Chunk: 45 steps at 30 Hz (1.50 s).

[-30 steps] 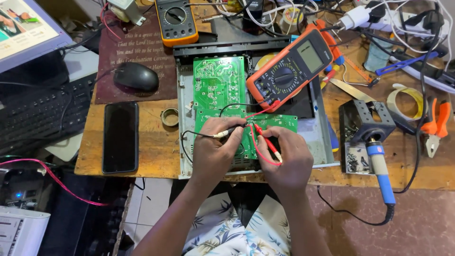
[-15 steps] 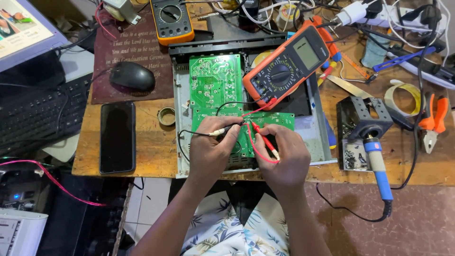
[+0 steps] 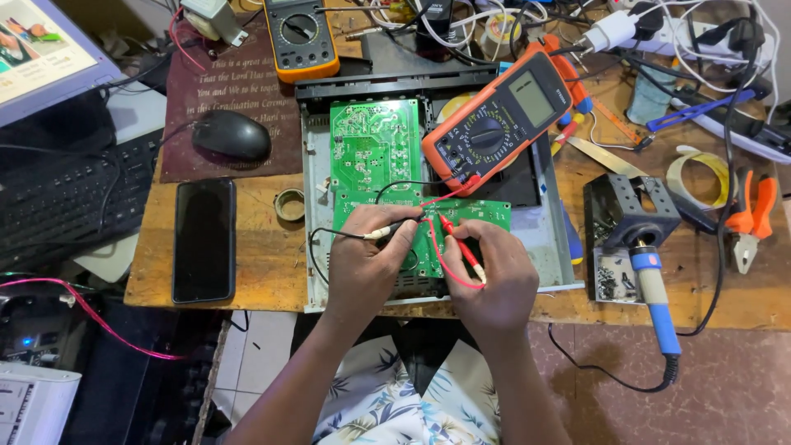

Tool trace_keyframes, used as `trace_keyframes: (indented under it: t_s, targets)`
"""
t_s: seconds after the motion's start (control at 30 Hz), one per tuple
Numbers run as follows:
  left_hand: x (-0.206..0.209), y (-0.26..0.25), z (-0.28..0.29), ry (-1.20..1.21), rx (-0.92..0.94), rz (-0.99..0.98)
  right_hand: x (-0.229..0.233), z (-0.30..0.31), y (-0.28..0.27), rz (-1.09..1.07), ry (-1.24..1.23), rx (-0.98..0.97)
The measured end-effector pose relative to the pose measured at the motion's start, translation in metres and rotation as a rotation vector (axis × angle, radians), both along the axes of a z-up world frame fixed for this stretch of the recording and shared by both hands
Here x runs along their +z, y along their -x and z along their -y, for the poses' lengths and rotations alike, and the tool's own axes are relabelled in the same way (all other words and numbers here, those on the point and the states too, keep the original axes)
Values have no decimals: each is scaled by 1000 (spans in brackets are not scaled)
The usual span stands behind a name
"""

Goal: Testing various points on a printed circuit board using a digital multimeter for diagnostics.

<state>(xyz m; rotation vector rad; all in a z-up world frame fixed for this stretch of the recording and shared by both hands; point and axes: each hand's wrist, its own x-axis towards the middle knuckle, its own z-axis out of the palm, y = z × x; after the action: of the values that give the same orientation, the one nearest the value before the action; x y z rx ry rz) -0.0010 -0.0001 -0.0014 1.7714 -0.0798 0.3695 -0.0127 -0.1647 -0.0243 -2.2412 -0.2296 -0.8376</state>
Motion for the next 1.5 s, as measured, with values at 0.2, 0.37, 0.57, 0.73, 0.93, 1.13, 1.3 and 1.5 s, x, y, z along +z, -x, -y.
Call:
trace_keyframes:
  t_s: [0.2, 0.37, 0.57, 0.73, 0.93, 1.13, 1.3, 1.5]
  targets:
    - [-2, -1, 3, 13, -14, 8, -1, 0, -3, 30, 4, -10]
    - [-3, -2, 2, 5, -34, 11, -1, 2, -5, 61, 35, 7]
    - [-5, -3, 0, -48, -63, 10, -4, 5, -8, 86, 44, 36]
    - [-5, -1, 0, -57, -63, 19, -7, 6, -8, 102, 33, 49]
    - [-4, -1, 0, -72, -60, 11, -8, 6, -7, 111, 30, 62]
    - [0, 0, 1, -60, -58, 29, -6, 5, -6, 125, 22, 77]
    - [-1, 0, -1, -96, -65, 24, -1, 5, -5, 123, 6, 86]
    - [1, 0, 0, -97, -67, 17, -2, 4, -6, 122, 44, 66]
